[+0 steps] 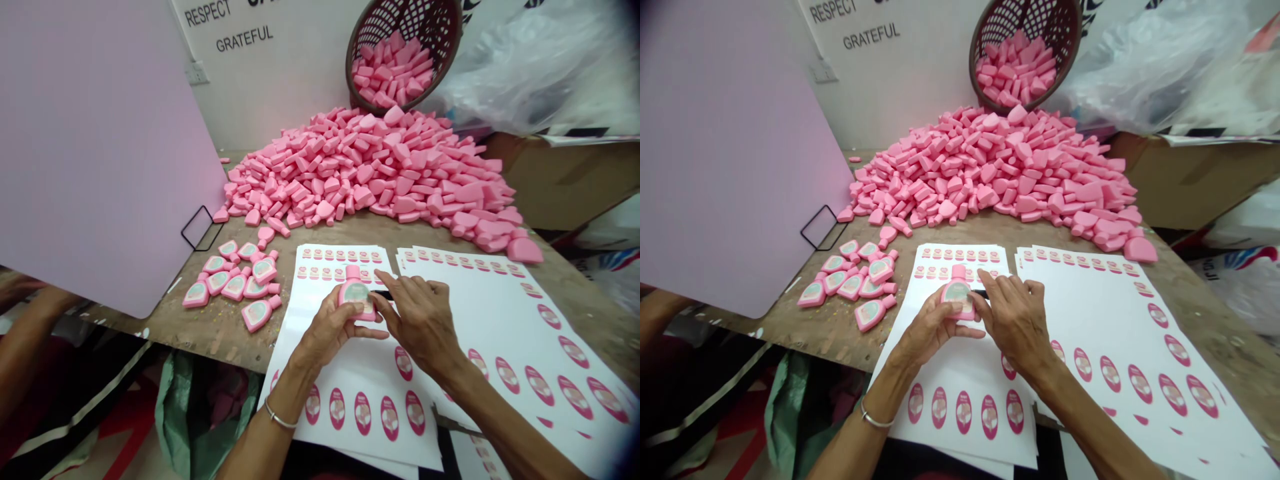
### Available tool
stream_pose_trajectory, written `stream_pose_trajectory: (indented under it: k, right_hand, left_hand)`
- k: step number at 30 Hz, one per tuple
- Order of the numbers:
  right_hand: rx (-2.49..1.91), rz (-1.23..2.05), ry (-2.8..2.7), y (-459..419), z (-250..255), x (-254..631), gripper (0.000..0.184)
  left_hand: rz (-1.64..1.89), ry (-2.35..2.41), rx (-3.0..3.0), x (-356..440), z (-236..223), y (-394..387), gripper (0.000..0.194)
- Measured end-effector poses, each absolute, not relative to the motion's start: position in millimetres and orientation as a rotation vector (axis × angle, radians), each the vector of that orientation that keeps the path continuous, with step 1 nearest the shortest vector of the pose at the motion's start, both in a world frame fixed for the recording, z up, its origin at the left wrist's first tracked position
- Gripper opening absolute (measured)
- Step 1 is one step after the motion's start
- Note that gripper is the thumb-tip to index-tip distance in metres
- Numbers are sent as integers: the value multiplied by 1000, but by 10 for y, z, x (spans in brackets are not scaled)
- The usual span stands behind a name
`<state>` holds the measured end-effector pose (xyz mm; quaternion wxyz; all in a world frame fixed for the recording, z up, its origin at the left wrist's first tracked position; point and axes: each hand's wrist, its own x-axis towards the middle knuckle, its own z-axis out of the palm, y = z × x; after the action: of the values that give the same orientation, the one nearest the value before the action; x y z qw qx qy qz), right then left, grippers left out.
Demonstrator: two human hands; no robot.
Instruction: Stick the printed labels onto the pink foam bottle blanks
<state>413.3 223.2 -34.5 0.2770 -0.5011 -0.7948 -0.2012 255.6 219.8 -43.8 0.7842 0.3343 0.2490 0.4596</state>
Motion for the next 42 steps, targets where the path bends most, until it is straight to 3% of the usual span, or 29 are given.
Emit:
stream_pose_trajectory:
  k: [11, 14, 18, 23, 31, 33, 36, 38, 42]
  right_hand:
    - [-1662, -858, -1947, 2393, -297, 4387, 38]
    - [-1635, -571, -1908, 2465, -325, 4526, 40]
    - [-1523, 30, -1801, 2405, -403, 4501, 35]
    - [-1537, 566, -1638, 2257, -416, 4391, 36]
    - [-1521, 757, -1604, 2214, -434, 4344, 38]
    - [-1487, 875, -1581, 2209, -428, 4310, 46]
    - [-1406, 1064, -1507, 2198, -389, 4230, 66]
    - [-1349, 1130, -1521, 2194, -347, 4163, 76]
    - [-1288, 1099, -1691, 2202, -288, 4016, 79]
  left_hand:
    - [942, 486, 649, 2506, -434, 2213, 19]
    - [956, 508, 596, 2484, -462, 2181, 22]
    - [925, 510, 507, 2502, -473, 2171, 51]
    - [967, 517, 527, 2499, -470, 2176, 54]
    - [996, 499, 555, 2494, -488, 2142, 52]
    - [979, 477, 564, 2486, -471, 2117, 54]
    - [938, 467, 657, 2468, -437, 2061, 41]
    - [905, 478, 749, 2453, -421, 2027, 45]
    - [869, 487, 824, 2427, -412, 1999, 50]
